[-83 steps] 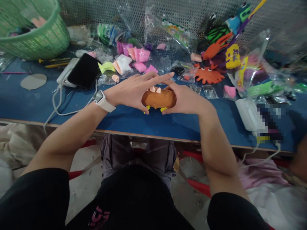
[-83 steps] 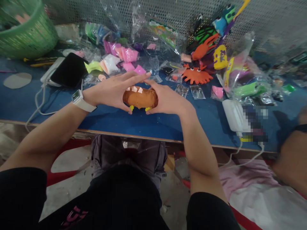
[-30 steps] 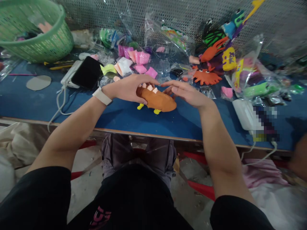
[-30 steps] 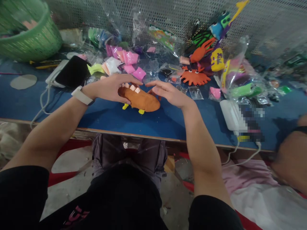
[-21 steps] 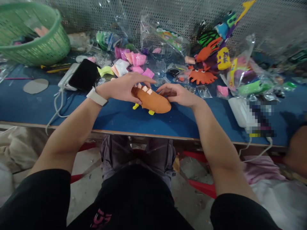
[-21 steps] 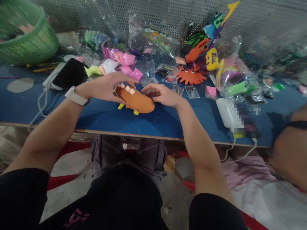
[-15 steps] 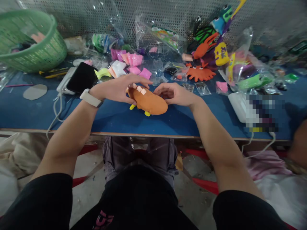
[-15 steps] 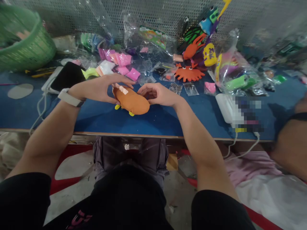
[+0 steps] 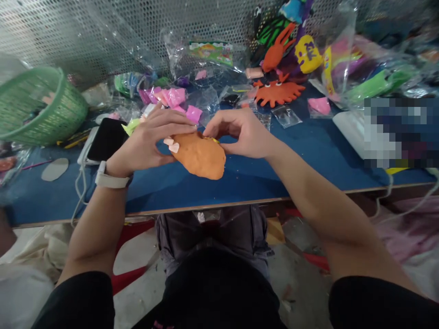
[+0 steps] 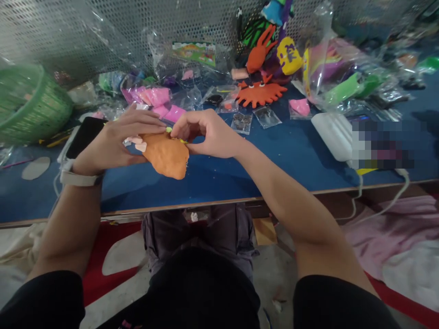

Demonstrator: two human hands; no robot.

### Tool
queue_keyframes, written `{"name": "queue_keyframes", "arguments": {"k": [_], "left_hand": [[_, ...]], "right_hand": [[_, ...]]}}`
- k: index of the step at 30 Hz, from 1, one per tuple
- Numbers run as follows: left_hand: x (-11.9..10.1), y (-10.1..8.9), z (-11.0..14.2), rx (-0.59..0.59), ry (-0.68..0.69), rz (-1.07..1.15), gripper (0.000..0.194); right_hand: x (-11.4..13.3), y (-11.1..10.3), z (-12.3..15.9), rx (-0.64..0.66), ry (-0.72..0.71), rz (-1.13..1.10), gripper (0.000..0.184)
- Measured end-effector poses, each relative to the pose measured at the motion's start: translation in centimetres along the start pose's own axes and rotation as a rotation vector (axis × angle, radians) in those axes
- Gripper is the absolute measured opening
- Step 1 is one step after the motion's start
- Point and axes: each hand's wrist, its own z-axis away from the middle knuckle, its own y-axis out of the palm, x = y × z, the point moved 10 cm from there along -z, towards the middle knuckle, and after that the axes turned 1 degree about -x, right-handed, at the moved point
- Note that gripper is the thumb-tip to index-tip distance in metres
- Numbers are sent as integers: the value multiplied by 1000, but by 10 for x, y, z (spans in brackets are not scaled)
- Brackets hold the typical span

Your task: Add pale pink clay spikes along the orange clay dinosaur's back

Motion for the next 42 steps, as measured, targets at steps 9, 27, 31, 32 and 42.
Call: {"name": "queue_keyframes", "arguments": {"k": [9,27,31,32,42], "left_hand": [[-27,-10,10,-349,215,-341,48],[-1,13,11,-198,11,-255,62],[1,19,9,-177,-22,-273,64],[0,21,8,-172,-12,-275,63],[1,21,8,-251,59,-239,54]], "right_hand": [[20,-17,5,-96,-70,-89,39],[4,-18,1,-156,151,-108,48],[0,-12,-1,-112,160,-75,48],[-1,-11,-1,-106,163,-61,48],[-2,-15,0,-173,168,19,41]]}}
